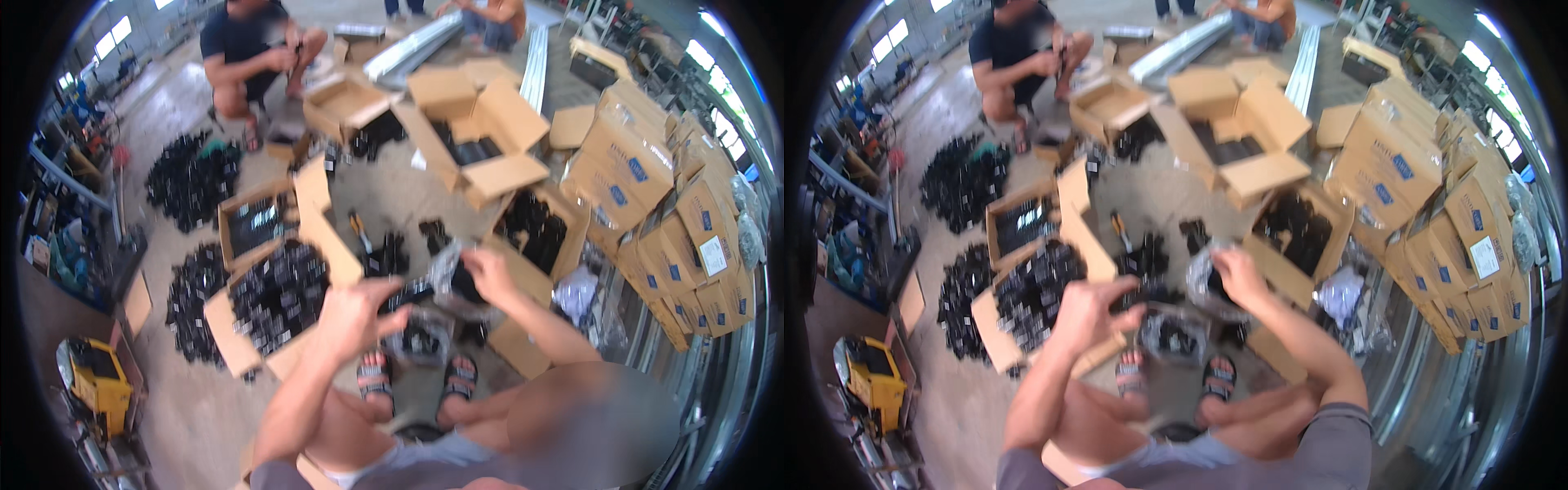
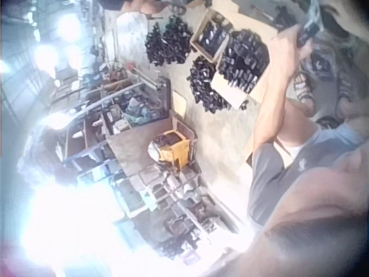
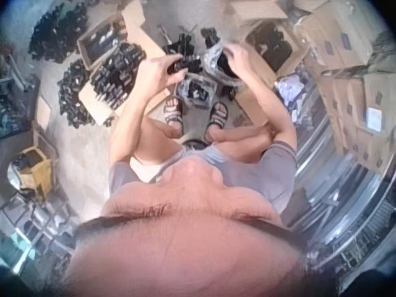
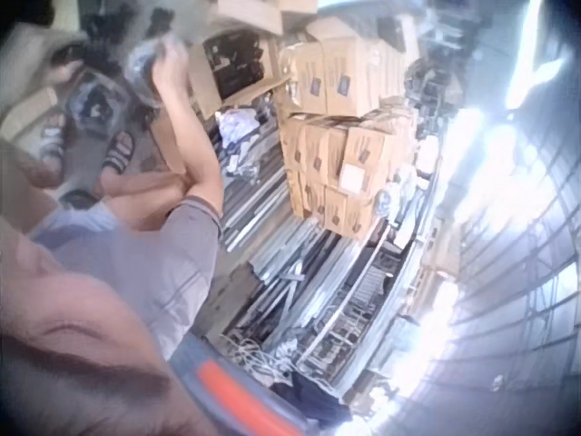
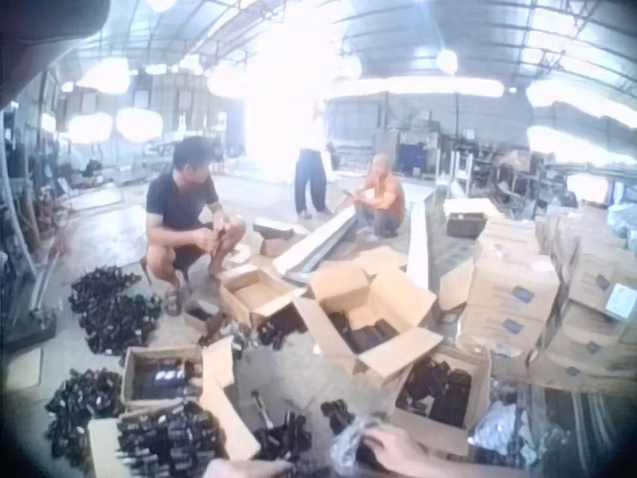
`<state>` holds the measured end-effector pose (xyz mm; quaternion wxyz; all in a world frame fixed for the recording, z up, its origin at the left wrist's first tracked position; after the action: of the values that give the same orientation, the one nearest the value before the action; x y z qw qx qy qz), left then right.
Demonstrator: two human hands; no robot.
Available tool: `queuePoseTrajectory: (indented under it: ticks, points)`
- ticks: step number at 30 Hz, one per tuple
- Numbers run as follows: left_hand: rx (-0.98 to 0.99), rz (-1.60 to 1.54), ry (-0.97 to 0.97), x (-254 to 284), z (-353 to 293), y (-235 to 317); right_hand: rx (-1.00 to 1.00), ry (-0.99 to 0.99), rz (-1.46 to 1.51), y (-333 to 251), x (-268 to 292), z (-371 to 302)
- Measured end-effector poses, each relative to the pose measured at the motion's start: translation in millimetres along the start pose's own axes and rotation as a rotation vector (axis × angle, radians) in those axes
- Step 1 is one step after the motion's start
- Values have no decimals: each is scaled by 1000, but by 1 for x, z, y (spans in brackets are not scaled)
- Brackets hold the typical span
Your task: The person sits on the floor in a workshop and assembles small black plastic components by hand. They pick up individual parts from a pile, fit them together, and place the assembled units into a nearby cardboard box.
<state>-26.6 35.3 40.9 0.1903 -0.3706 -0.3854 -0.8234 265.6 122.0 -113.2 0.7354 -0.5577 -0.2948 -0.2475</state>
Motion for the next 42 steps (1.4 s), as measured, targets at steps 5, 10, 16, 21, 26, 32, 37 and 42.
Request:
queuePoseTrajectory:
  ticks: [5, 10, 16, 21, 26, 32, 37, 42]
  points:
    - [-8, -71, -99, -7, 11, 21, 192, 91, 174, -169, 99, -34]
    - [-94, -85, -73, -14, 3, 31, 473, 78, 20, -195, 82, -51]
    - [-129, -99, -75, -15, -1, 42, 530, 124, -60, -193, 79, -61]
    - [-166, -75, -72, -15, -10, 32, 529, 103, -140, -202, 76, -66]
    - [-154, -28, -79, -9, -10, 31, 455, 91, -64, -205, 70, -67]
    - [-76, -47, -135, -6, -6, 33, 428, 54, -106, -199, 73, -68]
    - [6, -187, -96, -9, -5, 30, 255, -81, 196, -195, 78, -68]
    - [124, -498, -83, -18, -3, 32, 144, -196, 333, -173, 78, -71]
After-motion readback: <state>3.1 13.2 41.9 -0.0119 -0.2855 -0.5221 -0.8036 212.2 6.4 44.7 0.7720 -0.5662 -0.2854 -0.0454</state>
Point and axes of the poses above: each hand's wrist, its own z-axis towards the middle knuckle, its own x-axis out of the back of the hand, y = z × x, the point moved 2 cm from there along z, towards the middle knuckle, and after that the axes turned 11 degrees about -x, right-handed, at the moved point
